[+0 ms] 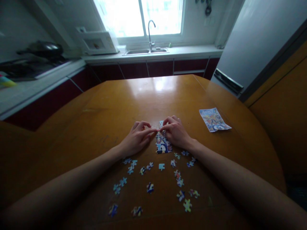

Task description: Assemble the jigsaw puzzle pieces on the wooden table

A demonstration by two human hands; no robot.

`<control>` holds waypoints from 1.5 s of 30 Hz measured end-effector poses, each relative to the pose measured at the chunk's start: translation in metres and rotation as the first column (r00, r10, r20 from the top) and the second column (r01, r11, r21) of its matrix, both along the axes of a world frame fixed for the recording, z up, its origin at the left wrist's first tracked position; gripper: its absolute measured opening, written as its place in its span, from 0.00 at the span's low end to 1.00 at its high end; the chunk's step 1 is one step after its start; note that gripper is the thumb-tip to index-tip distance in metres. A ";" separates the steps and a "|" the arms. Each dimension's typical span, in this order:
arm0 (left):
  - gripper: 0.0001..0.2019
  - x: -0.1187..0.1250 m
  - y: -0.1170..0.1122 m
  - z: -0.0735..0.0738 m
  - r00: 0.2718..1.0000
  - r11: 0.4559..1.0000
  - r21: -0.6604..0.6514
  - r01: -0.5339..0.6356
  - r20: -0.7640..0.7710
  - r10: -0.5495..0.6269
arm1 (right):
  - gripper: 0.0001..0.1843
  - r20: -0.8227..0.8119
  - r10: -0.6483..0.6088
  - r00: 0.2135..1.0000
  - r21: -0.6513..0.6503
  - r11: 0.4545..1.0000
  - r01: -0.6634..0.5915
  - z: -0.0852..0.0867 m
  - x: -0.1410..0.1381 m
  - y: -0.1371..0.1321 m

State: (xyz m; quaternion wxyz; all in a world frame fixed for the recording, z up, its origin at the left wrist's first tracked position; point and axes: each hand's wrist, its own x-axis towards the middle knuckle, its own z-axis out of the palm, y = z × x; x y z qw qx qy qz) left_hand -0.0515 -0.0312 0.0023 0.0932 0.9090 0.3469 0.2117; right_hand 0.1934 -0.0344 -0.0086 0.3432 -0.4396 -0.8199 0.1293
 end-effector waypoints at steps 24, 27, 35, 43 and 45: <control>0.18 0.000 0.001 -0.003 0.999 1.000 0.008 0.003 0.033 -0.004 | 0.11 -0.006 0.001 1.000 0.013 1.000 -0.001 -0.001 -0.001 0.000; 0.18 0.000 0.001 -0.003 0.999 1.000 0.017 0.014 0.034 -0.014 | 0.11 -0.011 0.003 1.000 0.007 1.000 -0.003 0.000 -0.001 -0.001; 0.15 0.000 0.000 -0.001 1.000 1.000 0.015 0.011 0.028 -0.012 | 0.14 -0.015 -0.007 1.000 0.016 1.000 0.008 0.000 -0.001 -0.001; 0.16 0.001 0.001 -0.003 1.000 1.000 0.021 0.013 0.027 -0.014 | 0.10 0.023 -0.003 1.000 0.003 1.000 0.003 -0.002 -0.001 0.000; 0.16 0.000 0.000 -0.003 1.000 1.000 0.024 0.013 0.024 -0.013 | 0.10 0.036 -0.007 0.999 0.001 1.000 0.007 -0.001 -0.001 0.000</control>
